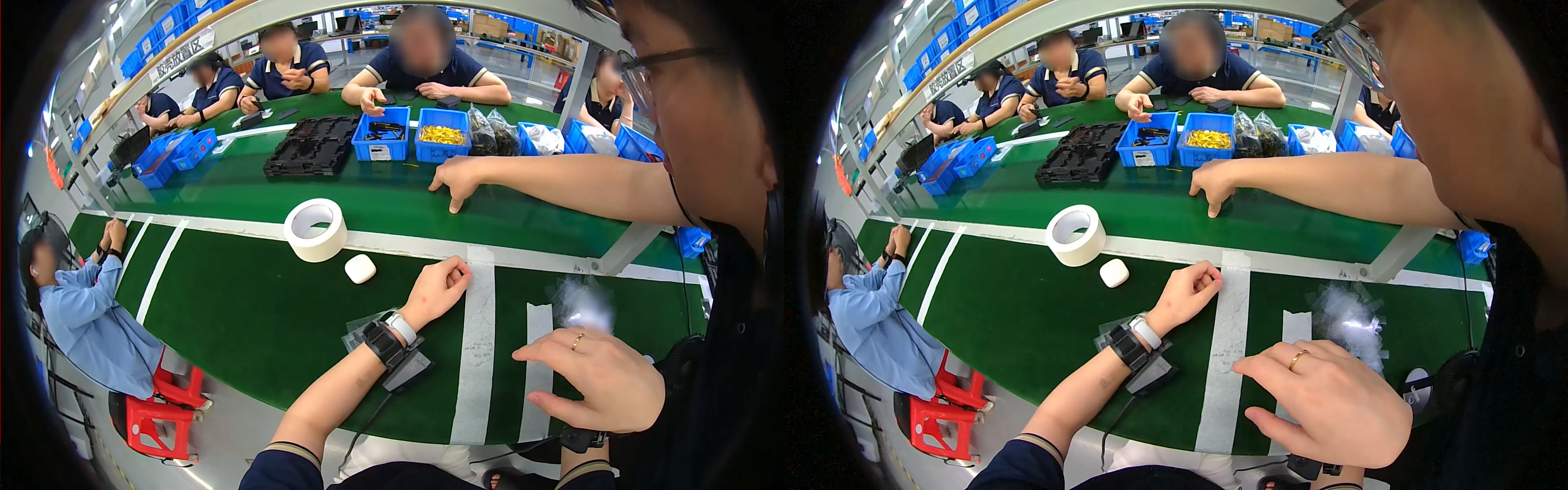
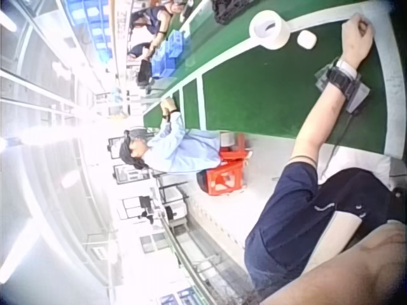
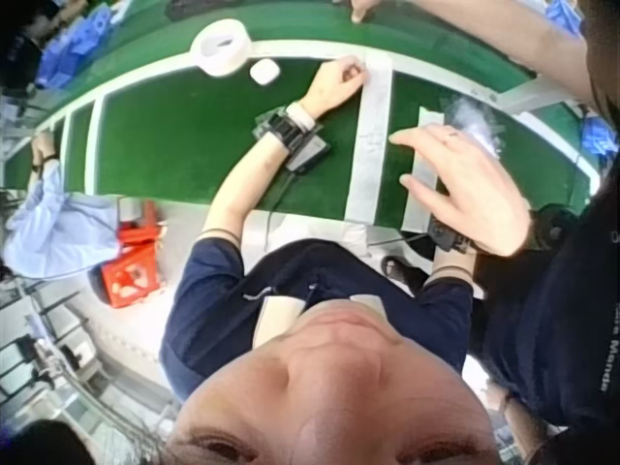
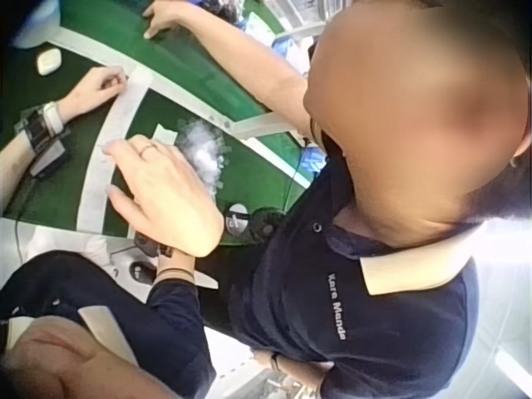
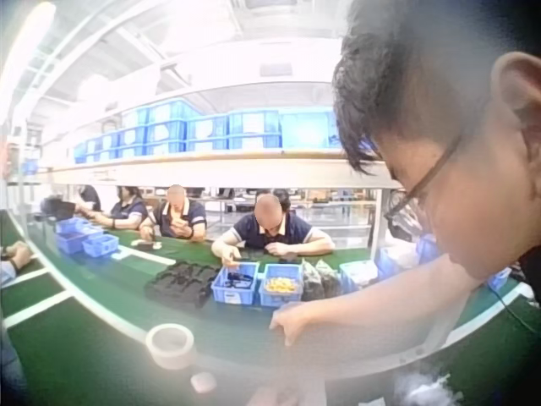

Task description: Applying adhesive tape to electronic components on a production assembly line.

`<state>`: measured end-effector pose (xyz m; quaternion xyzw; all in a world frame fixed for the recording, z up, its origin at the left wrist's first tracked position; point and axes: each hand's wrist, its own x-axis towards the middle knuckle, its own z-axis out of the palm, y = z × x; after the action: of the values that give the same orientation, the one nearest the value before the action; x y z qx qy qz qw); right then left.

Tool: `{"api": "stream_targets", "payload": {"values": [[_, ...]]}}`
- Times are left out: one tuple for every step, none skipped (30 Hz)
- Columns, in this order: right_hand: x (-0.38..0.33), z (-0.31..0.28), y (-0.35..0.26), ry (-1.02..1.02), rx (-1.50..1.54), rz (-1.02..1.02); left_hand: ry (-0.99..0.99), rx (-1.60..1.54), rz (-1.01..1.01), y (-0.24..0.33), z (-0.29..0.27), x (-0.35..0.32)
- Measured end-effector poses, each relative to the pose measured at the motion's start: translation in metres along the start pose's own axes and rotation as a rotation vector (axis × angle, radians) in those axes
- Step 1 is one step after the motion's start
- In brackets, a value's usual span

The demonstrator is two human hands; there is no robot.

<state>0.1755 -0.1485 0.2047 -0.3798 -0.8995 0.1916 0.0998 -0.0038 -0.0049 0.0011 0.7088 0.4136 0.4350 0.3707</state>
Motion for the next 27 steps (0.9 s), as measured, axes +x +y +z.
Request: {"api": "stream_targets", "payload": {"values": [[0.0003,-0.0006,0.0002,-0.029,-0.008,0.01,-0.024,-0.003,-0.008,0.0001,-0.0001,0.0],[0.0005,-0.0014,0.0004,-0.024,0.012,-0.008,0.001,0.014,-0.002,0.0003,-0.0001,0.0004],[0.0004,-0.0022,0.0002,-0.023,0.002,-0.007,0.001,0.008,-0.005,0.0003,0.0001,0.0002],[0.0007,-0.0024,-0.0001,-0.038,-0.03,0.017,-0.023,-0.019,-0.006,0.0002,0.0002,0.0001],[0.0003,-0.0033,-0.0006,-0.02,-0.003,-0.002,-0.005,0.005,-0.01,0.0,0.0004,0.0001],[-0.0004,-0.0045,-0.001,-0.019,0.004,0.003,-0.005,0.007,-0.011,-0.0003,0.0005,0.0004],[-0.0005,-0.0046,-0.0013,-0.018,0.01,0.008,-0.026,-0.005,-0.023,-0.0007,0.0006,0.0005],[-0.0005,-0.0036,-0.0018,-0.018,0.01,0.009,-0.003,0.008,-0.012,-0.0011,0.0008,0.0004],[-0.0003,-0.0024,-0.0022,-0.007,0.002,0.012,0.002,0.003,-0.007,-0.0014,0.0011,0.0005],[-0.0002,-0.0013,-0.0023,0.004,-0.008,0.014,-0.017,-0.013,-0.015,-0.0017,0.0012,0.0006],[-0.0005,-0.0013,-0.0019,0.003,-0.011,0.012,0.012,-0.003,0.001,-0.0019,0.0013,0.0005],[-0.0007,-0.0016,-0.0013,-0.011,-0.001,0.013,0.01,0.003,-0.007,-0.002,0.0012,0.0002],[-0.0009,-0.0016,-0.001,-0.032,-0.009,0.042,-0.018,-0.01,-0.019,-0.002,0.001,0.0003],[-0.001,-0.0014,-0.0009,-0.021,0.012,0.017,0.002,0.011,-0.015,-0.0021,0.0008,0.0007],[-0.0012,-0.0013,-0.0011,-0.008,0.002,0.019,-0.002,0.013,-0.012,-0.0021,0.0007,0.0008],[-0.0013,-0.001,-0.0013,0.003,-0.008,0.022,-0.028,0.0,-0.017,-0.0022,0.0008,0.0007],[-0.0013,-0.0012,-0.0012,0.003,-0.006,0.023,-0.007,0.015,-0.012,-0.0022,0.0009,0.0006],[-0.0012,-0.0016,-0.0009,-0.012,-0.003,0.018,-0.001,0.007,-0.006,-0.0022,0.001,0.0006],[-0.0012,-0.0018,-0.0007,-0.043,-0.024,0.032,-0.02,-0.016,-0.014,-0.0023,0.0012,0.0006],[-0.0009,-0.0018,-0.0006,-0.029,-0.005,0.013,0.009,-0.004,0.004,-0.0023,0.0012,0.0005],[-0.0005,-0.0015,-0.0003,-0.032,0.004,0.007,0.004,-0.005,-0.005,-0.0024,0.0009,0.0001],[-0.0004,-0.0015,-0.0002,-0.05,-0.011,0.023,-0.024,-0.025,-0.015,-0.0024,0.0008,0.0],[-0.0005,-0.0016,-0.0002,-0.033,0.012,0.002,-0.003,-0.007,-0.011,-0.0024,0.0008,0.0001],[-0.0006,-0.0016,-0.0005,-0.027,0.002,-0.005,-0.003,-0.006,-0.006,-0.0024,0.0009,0.0001],[-0.0007,-0.0016,-0.0008,-0.04,-0.029,0.012,-0.027,-0.022,-0.007,-0.0024,0.0009,0.0002],[-0.0008,-0.0015,-0.0011,-0.018,-0.004,-0.006,-0.01,-0.004,-0.002,-0.0025,0.001,0.0004],[-0.0008,-0.0016,-0.0013,-0.018,0.0,-0.014,-0.002,-0.013,0.004,-0.0026,0.0011,0.0006]]}}
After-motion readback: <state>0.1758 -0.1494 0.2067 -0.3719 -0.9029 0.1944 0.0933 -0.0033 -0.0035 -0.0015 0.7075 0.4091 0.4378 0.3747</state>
